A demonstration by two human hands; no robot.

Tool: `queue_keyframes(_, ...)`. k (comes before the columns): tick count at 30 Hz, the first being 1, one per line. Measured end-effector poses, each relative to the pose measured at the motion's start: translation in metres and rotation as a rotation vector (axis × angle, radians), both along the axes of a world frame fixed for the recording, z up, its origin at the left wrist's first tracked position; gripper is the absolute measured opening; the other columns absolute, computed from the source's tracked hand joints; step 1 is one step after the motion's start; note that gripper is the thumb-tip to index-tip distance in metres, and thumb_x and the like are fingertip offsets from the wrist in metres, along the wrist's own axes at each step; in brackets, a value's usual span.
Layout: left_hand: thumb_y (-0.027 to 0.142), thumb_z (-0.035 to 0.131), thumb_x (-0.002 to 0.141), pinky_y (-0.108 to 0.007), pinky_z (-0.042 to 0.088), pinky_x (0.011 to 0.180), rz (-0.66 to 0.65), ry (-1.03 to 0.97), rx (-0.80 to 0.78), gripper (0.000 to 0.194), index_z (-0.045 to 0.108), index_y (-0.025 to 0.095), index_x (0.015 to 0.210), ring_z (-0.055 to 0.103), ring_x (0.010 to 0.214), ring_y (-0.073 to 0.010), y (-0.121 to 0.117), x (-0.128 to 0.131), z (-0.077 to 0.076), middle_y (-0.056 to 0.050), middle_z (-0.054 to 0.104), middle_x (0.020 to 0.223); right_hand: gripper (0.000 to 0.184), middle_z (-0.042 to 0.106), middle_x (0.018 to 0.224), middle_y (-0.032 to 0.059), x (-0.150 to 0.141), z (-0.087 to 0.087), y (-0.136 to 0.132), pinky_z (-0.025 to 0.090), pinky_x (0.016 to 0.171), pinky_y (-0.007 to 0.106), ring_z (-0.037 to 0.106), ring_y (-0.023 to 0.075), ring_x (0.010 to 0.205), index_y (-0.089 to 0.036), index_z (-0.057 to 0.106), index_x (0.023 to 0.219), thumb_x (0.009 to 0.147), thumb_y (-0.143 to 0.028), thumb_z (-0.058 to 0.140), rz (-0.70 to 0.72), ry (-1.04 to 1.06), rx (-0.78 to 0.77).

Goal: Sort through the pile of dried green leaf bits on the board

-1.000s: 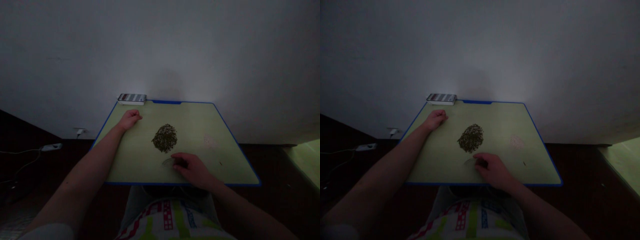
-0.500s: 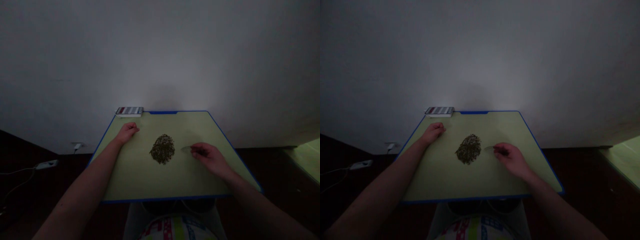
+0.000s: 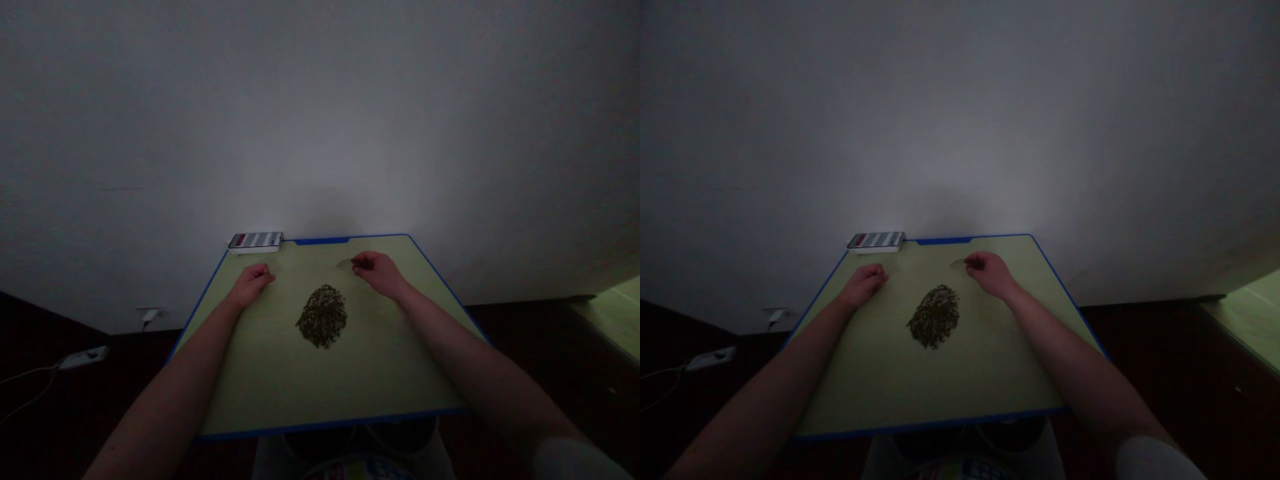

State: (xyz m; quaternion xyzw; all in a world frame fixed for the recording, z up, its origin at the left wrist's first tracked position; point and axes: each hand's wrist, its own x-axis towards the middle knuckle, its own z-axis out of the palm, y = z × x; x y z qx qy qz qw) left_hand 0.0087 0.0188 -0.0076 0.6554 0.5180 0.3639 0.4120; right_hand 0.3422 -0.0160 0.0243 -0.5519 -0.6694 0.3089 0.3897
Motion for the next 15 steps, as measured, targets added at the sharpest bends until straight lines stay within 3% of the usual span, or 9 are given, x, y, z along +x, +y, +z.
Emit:
queue_keyframes(5, 0.034, 0.057, 0.067, -0.023, 0.022, 0.043, -0.007, 0.015, 0.005, 0.029, 0.035, 0.020, 0.054, 0.029, 0.043, -0.0074, 0.000, 0.000, 0.000, 0.007, 0.033, 0.045, 0.037, 0.066, 0.077, 0.0031, 0.008, -0.003, 0.003, 0.047, 0.068, 0.027, 0.059, 0.0117, 0.068, -0.010, 0.061, 0.105, 0.068, -0.010, 0.057, 0.129, -0.095, -0.041)
queue_keyframes(10, 0.034, 0.056, 0.067, -0.022, 0.022, 0.044, 0.002, 0.022, 0.004, 0.028, 0.035, 0.020, 0.055, 0.029, 0.043, -0.0068, 0.000, -0.001, -0.001, 0.008, 0.033, 0.045, 0.029, 0.067, 0.078, 0.0033, 0.024, 0.011, 0.013, 0.046, 0.066, 0.026, 0.059, 0.0132, 0.069, -0.013, 0.065, 0.097, 0.070, -0.012, 0.053, 0.292, -0.335, -0.077)
queue_keyframes(15, 0.033, 0.056, 0.068, -0.022, 0.022, 0.045, -0.005, 0.010, 0.015, 0.028, 0.034, 0.019, 0.056, 0.029, 0.043, -0.0059, 0.000, -0.001, -0.001, 0.008, 0.033, 0.045, 0.023, 0.070, 0.089, 0.0061, 0.032, 0.013, 0.007, 0.046, 0.070, 0.026, 0.062, 0.0165, 0.077, -0.015, 0.067, 0.094, 0.074, -0.018, 0.054, 0.498, -0.470, -0.127)
